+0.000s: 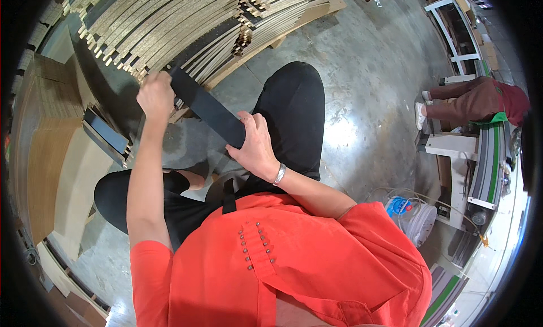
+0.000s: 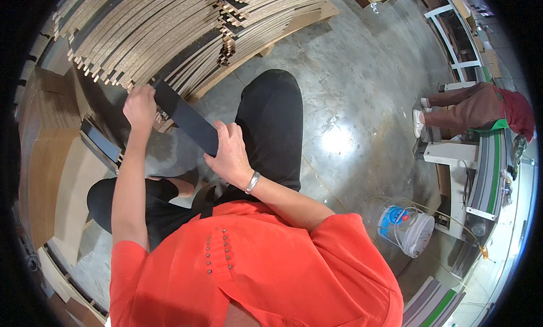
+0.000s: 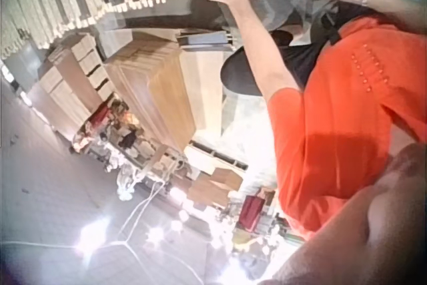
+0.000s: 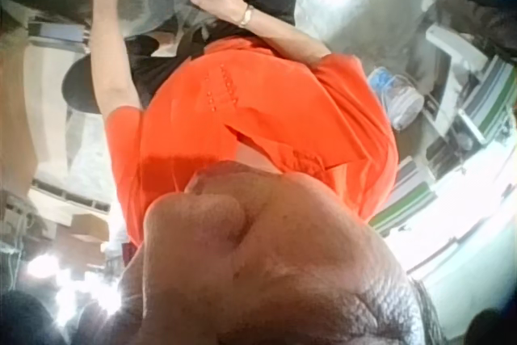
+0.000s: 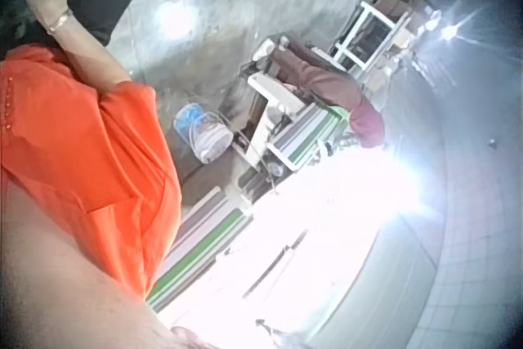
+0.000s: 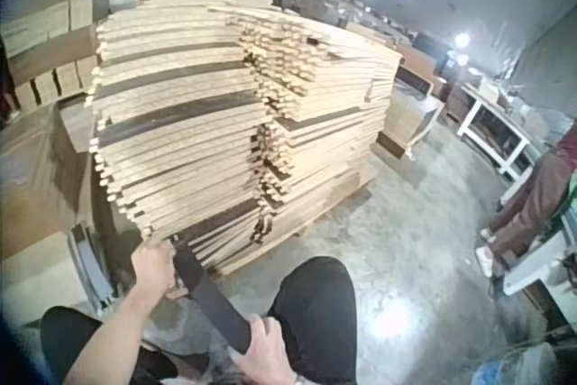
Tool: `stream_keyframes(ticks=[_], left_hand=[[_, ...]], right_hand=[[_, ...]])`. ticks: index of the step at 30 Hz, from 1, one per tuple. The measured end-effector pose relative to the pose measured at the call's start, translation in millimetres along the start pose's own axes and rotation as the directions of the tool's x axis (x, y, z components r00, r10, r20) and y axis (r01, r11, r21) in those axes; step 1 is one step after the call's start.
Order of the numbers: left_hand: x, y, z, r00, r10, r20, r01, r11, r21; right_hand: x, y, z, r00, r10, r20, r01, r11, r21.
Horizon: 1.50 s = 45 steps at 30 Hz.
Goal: Inspecting and cleaning edges of wooden furniture panels using a scraper tool in a factory environment.
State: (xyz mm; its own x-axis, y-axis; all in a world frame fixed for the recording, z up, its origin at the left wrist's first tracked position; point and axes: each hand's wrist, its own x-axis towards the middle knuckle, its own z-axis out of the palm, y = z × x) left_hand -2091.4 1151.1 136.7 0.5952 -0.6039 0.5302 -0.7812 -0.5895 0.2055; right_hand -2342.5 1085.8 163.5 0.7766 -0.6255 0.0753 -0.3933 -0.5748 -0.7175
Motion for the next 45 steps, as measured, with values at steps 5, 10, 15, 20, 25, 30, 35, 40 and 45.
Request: stream_keyframes(ticks=[5, 10, 15, 20, 25, 30, 35, 40, 45], left_hand=[[-46.3, 55.5, -20.2, 0.944, 0.322, 0.072, -0.3, 0.928, -0.22], [3.2, -13.1, 5.1, 0.999, 0.029, 0.012, -0.03, 0.999, 0.021], [-27.9, 38.4, -10.9, 0.942, 0.333, 0.038, -0.326, 0.936, -0.134], [-12.6, 15.6, -10.3, 0.997, 0.073, 0.009, -0.073, 0.996, -0.052], [-88.6, 96.5, -60.6, 0.891, 0.423, 0.165, -0.311, 0.834, -0.456], [-87.2, 85.7, -72.8, 0.947, 0.267, 0.176, -0.104, 0.778, -0.62], [-86.9, 92.6, -70.1, 0.884, 0.431, 0.179, -0.261, 0.774, -0.577], [-100.5, 59.0, -120.1, 0.978, 0.046, 0.204, 0.111, 0.715, -0.69], [-100.9, -20.5, -174.0, 0.935, -0.347, -0.067, 0.276, 0.835, -0.476]], right_hand=[[-0.7, 6.2, 0.9, 0.994, 0.103, 0.031, -0.102, 0.995, -0.015], [6.3, -3.1, -3.3, 0.977, 0.147, 0.158, -0.153, 0.988, 0.024], [10.9, 12.6, -2.5, 0.957, 0.219, 0.19, -0.257, 0.944, 0.205], [13.8, 0.3, -15.9, 0.819, 0.276, 0.503, -0.535, 0.685, 0.495], [13.3, 30.2, -4.7, 0.537, 0.42, 0.732, -0.741, -0.179, 0.647], [12.7, 20.0, -10.0, 0.586, 0.124, 0.801, -0.764, -0.243, 0.597], [12.4, 29.3, 1.0, 0.558, 0.256, 0.79, -0.752, -0.247, 0.611], [-6.0, 14.4, -18.2, 0.711, 0.126, 0.692, -0.701, 0.202, 0.684], [-4.0, -25.9, -2.8, 0.604, 0.108, 0.789, -0.759, 0.381, 0.529]])
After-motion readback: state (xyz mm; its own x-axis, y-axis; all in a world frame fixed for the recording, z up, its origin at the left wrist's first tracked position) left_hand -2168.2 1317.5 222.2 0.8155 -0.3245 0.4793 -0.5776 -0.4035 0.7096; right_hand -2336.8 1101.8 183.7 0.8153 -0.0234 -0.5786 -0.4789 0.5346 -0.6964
